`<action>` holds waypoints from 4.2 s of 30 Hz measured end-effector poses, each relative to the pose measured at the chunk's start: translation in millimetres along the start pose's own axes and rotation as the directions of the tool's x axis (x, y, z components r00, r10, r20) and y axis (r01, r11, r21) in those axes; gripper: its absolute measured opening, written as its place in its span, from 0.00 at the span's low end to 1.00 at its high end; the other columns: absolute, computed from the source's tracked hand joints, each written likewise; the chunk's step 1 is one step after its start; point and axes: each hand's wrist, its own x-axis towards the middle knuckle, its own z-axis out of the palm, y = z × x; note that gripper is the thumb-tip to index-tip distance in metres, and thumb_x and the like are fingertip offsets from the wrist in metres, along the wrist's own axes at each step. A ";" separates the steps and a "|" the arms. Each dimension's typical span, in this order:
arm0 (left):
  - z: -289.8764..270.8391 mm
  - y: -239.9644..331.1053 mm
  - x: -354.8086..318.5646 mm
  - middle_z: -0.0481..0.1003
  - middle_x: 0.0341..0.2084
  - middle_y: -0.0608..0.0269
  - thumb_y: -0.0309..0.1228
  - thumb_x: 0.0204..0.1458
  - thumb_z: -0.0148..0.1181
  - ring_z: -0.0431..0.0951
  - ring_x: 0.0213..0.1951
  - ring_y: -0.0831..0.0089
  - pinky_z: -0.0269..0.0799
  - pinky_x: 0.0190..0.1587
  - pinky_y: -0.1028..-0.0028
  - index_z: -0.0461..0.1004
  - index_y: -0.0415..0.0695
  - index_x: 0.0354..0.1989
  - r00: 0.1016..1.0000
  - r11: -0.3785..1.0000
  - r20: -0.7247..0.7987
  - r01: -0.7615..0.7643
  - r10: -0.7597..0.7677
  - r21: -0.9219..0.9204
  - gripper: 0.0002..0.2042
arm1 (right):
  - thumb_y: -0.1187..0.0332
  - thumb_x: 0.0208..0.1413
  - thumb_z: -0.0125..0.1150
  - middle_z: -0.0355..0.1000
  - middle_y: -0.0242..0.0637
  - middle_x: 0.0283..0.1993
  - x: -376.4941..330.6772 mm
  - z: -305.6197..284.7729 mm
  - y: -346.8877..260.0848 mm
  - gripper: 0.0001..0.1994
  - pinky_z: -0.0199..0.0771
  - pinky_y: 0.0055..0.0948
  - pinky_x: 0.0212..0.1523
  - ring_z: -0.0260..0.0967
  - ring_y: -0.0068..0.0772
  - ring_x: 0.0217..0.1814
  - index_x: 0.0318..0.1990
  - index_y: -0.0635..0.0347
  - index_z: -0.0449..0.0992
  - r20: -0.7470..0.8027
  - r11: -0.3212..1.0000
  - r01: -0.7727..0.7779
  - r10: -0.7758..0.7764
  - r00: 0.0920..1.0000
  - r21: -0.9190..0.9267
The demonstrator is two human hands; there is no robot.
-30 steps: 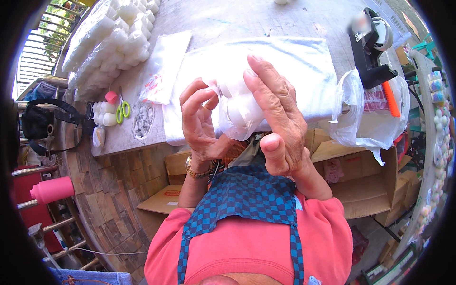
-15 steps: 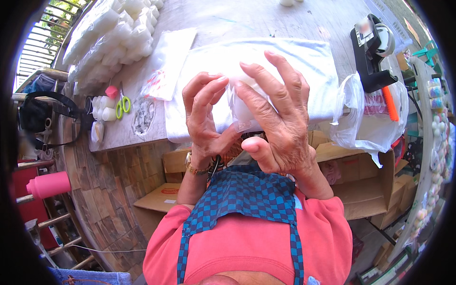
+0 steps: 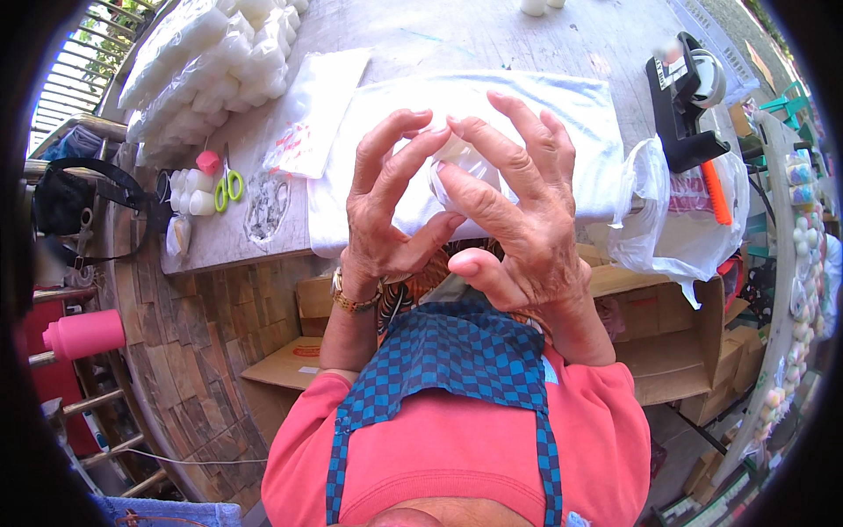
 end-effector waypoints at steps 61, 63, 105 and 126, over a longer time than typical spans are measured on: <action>-4.4 21.7 17.3 0.70 0.57 0.58 0.39 0.46 0.66 0.71 0.56 0.58 0.42 0.69 0.38 0.75 0.55 0.58 0.991 0.927 0.117 -0.098 0.059 0.362 0.26 | 0.75 0.47 0.70 0.69 0.49 0.59 -5.4 2.3 3.7 0.08 0.70 0.48 0.60 0.63 0.56 0.67 0.36 0.56 0.81 -0.221 0.930 -0.058 0.147 0.964 0.363; -2.4 22.3 15.1 0.70 0.56 0.58 0.42 0.49 0.65 0.71 0.56 0.58 0.38 0.69 0.37 0.75 0.55 0.58 0.990 0.927 0.129 -0.093 0.048 0.362 0.25 | 0.75 0.48 0.70 0.71 0.48 0.57 -8.6 1.7 5.6 0.07 0.70 0.47 0.60 0.63 0.56 0.67 0.35 0.57 0.80 -0.216 0.948 -0.059 0.131 0.967 0.313; 31.3 37.7 10.4 0.72 0.58 0.54 0.24 0.48 0.61 0.70 0.62 0.56 0.19 0.64 0.29 0.70 0.45 0.29 0.984 0.985 -0.154 0.113 -0.092 0.130 0.05 | 0.74 0.54 0.61 0.68 0.46 0.50 -0.4 3.8 -4.4 0.08 0.73 0.42 0.54 0.70 0.47 0.58 0.27 0.61 0.68 -0.294 0.960 -0.194 0.248 0.923 0.203; 24.6 38.0 17.8 0.68 0.58 0.59 0.24 0.47 0.63 0.66 0.62 0.55 0.27 0.64 0.28 0.74 0.47 0.34 0.981 0.981 -0.088 0.181 -0.175 0.063 0.07 | 0.76 0.53 0.59 0.65 0.49 0.49 6.2 -0.6 -6.5 0.05 0.69 0.40 0.53 0.67 0.46 0.53 0.28 0.64 0.69 -0.231 0.962 -0.212 0.249 0.941 0.173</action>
